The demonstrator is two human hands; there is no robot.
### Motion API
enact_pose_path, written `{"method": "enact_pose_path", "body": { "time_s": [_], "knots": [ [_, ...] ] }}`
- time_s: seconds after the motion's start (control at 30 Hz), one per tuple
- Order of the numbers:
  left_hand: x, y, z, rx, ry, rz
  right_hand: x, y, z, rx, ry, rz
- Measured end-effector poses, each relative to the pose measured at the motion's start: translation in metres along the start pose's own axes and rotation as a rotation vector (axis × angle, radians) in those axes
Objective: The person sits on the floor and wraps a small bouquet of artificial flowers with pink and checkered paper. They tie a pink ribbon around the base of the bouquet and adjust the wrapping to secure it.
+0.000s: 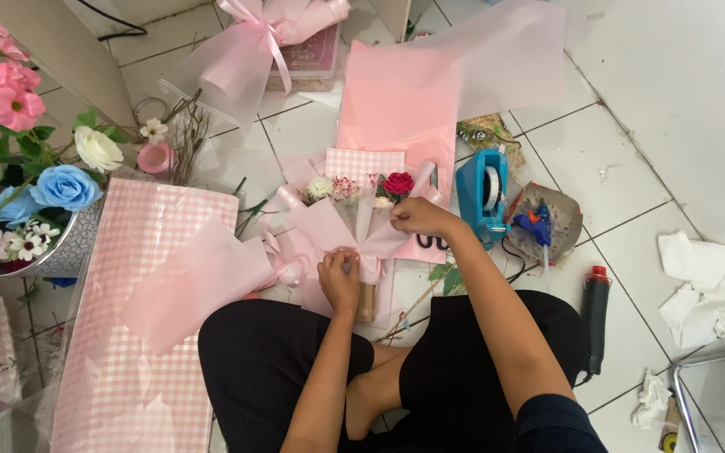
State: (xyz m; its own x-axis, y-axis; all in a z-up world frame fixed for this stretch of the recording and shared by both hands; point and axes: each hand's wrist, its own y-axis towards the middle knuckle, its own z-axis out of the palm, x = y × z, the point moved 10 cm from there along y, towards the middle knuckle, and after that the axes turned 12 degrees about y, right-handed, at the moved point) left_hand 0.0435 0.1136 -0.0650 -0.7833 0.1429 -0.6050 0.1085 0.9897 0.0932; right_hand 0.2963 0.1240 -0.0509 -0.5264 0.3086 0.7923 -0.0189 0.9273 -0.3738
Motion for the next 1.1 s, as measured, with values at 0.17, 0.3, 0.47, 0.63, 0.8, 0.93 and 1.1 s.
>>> {"method": "enact_pose_path", "body": {
  "time_s": [0.17, 0.3, 0.47, 0.63, 0.8, 0.93, 1.1],
  "knots": [
    [-0.001, -0.002, -0.001, -0.005, 0.005, 0.008, -0.05, 0.015, 0.023, 0.136, -0.035, 0.086],
    [-0.002, 0.0, -0.003, -0.027, 0.008, 0.023, -0.062, 0.009, 0.03, 0.215, 0.015, 0.179],
    [0.0, 0.0, -0.001, -0.025, 0.022, 0.015, -0.024, -0.011, 0.026, 0.235, 0.231, 0.328],
    [-0.003, 0.002, -0.003, -0.018, 0.007, 0.019, 0.011, -0.029, 0.005, 0.167, 0.216, 0.274],
    [0.002, 0.0, 0.003, -0.016, 0.018, 0.009, 0.054, -0.057, -0.047, -0.128, 0.529, 0.106],
    [0.002, -0.001, 0.002, -0.026, -0.01, 0.005, 0.044, -0.085, -0.078, -0.374, 0.576, -0.015],
    [0.003, -0.001, 0.002, -0.063, -0.03, 0.001, -0.031, -0.122, -0.065, -0.781, 0.553, 0.001]
  ]
}}
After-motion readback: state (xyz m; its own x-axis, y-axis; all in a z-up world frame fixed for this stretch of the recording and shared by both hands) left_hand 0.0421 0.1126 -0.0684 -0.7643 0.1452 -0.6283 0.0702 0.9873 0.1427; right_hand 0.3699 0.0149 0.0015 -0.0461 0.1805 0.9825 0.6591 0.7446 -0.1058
